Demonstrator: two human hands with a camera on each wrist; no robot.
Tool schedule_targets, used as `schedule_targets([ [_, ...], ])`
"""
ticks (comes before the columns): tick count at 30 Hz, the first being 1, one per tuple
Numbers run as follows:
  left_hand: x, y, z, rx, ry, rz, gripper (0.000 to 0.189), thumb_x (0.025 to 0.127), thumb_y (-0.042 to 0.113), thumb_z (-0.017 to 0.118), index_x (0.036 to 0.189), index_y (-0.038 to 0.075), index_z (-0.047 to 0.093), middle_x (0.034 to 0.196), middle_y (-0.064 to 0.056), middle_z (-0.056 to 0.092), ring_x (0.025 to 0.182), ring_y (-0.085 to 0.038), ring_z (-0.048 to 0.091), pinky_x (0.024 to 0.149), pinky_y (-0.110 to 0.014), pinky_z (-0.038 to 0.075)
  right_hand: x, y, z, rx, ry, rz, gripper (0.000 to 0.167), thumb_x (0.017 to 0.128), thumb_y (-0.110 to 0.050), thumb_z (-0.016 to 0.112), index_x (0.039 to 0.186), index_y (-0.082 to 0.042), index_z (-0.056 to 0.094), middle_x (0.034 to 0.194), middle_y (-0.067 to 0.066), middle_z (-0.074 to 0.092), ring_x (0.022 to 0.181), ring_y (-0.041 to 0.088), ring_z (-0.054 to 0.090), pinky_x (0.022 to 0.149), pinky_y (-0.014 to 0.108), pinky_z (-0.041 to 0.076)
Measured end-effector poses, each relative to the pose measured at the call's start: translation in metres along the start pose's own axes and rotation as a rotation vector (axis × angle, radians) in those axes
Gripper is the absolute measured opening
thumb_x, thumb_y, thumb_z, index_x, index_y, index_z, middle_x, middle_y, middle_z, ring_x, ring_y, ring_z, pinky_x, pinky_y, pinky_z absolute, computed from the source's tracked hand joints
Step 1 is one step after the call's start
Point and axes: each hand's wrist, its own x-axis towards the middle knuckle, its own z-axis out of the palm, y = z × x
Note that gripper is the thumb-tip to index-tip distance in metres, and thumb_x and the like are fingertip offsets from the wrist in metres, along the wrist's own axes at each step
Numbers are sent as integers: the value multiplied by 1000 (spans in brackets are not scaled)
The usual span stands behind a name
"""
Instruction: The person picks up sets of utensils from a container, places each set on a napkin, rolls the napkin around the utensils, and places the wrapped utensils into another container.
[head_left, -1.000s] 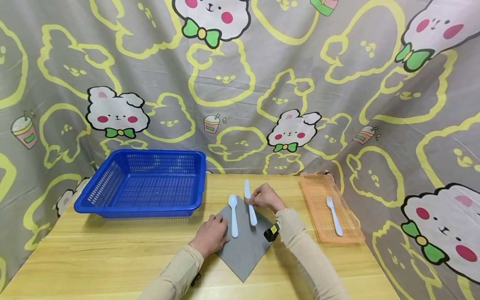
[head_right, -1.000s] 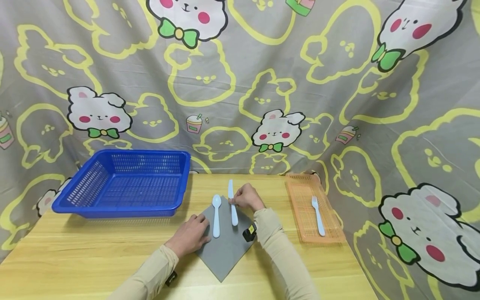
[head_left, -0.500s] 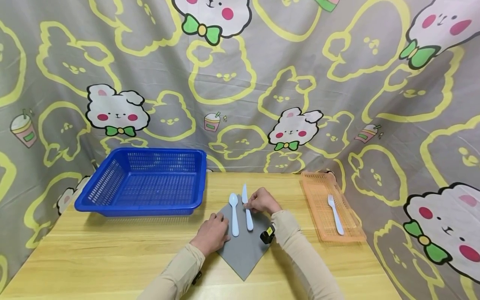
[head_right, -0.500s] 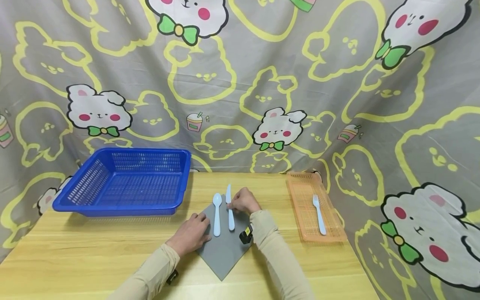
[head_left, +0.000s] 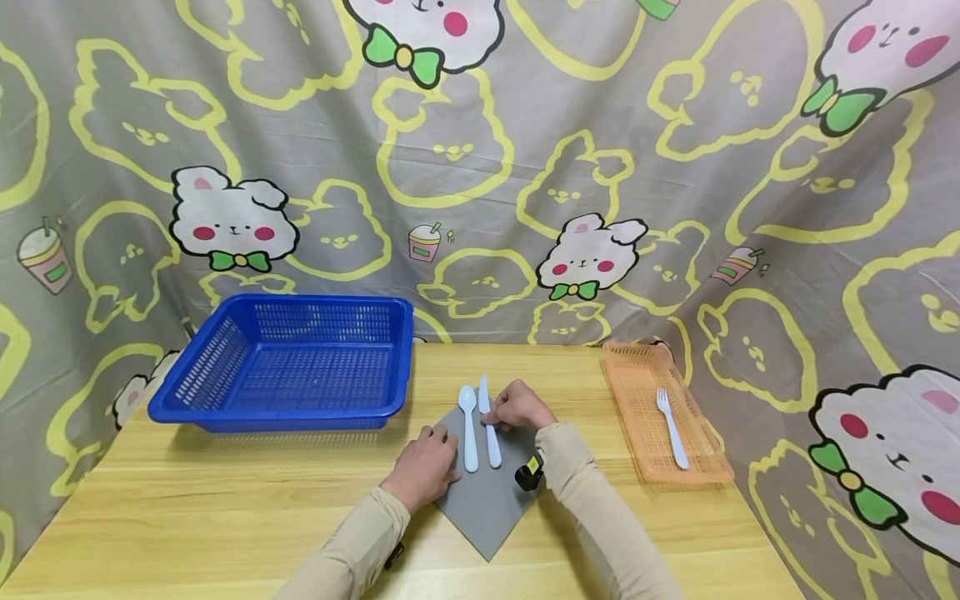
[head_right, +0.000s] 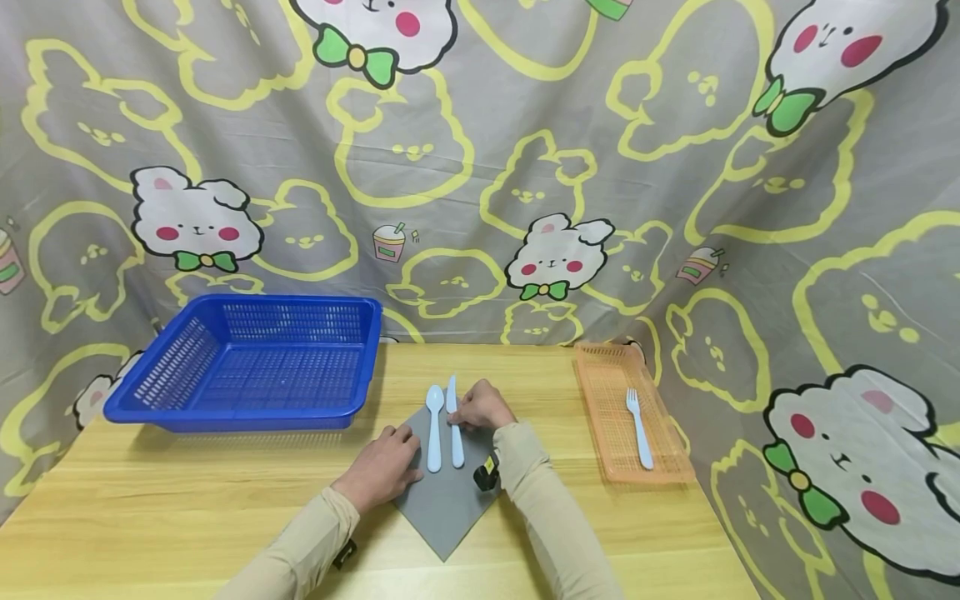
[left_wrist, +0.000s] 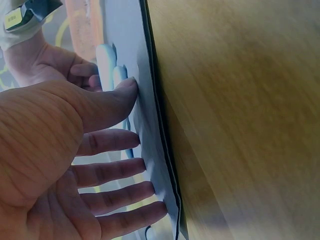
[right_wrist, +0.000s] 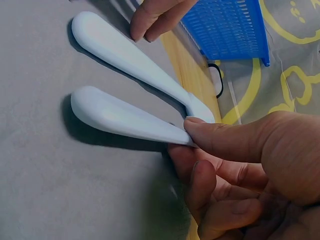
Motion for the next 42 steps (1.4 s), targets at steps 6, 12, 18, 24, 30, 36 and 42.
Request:
schedule_targets([
  [6, 1, 0, 0, 0, -13, -5, 36, 84, 30, 83, 104, 3, 69, 104, -14, 63, 95, -30, 61, 70, -42, 58, 0, -2, 3, -7, -15, 4, 23, 84, -19, 83, 67, -7, 74, 57, -1, 64, 52, 11, 53, 48, 23, 40],
  [12, 1, 1, -1, 1, -13, -5, 37, 84, 29, 83, 104, 2, 69, 104, -14, 64, 95, -31, 62, 71, -43, 58, 3, 0, 6, -6, -32, 17, 25, 84, -21, 83, 65, -9, 73, 57, -1, 64, 51, 12, 53, 47, 25, 37],
  [18, 1, 1, -1, 0, -5, -1, 37, 84, 30, 83, 104, 2, 70, 103, -14, 64, 94, -30, 61, 70, -43, 58, 5, 0, 6, 5, -22, 39, 27, 83, -24, 85, 64, -8, 73, 56, 1, 65, 50, 12, 52, 45, 25, 35],
  [24, 1, 1, -2, -5, -6, 1, 36, 84, 29, 83, 104, 2, 69, 104, -14, 64, 94, -31, 62, 71, -43, 58, 4, 1, 5, -4, -12, 34, 29, 82, -25, 85, 65, -5, 74, 59, 4, 69, 50, 13, 52, 44, 25, 34],
  [30, 1, 1, -2, -8, -3, 6, 37, 84, 29, 84, 103, 2, 69, 104, -15, 64, 94, -31, 62, 70, -43, 58, 3, 1, 5, -9, -9, 33, 31, 81, -25, 86, 63, -4, 72, 61, 7, 71, 49, 13, 52, 43, 25, 33],
  [36, 1, 0, -1, -17, -15, 1, 38, 84, 29, 83, 105, 1, 69, 105, -15, 65, 95, -31, 62, 72, -43, 58, 2, -2, 3, 2, -3, 35, 29, 82, -23, 85, 65, -4, 73, 65, 8, 74, 50, 13, 56, 44, 25, 35],
  [42, 2, -3, 0, -39, 6, 12, 39, 83, 29, 84, 104, 0, 68, 102, -16, 65, 91, -32, 62, 72, -44, 58, -1, -7, -2, 12, 5, 26, 28, 83, -20, 84, 68, -1, 71, 67, 9, 74, 50, 13, 54, 44, 24, 36],
])
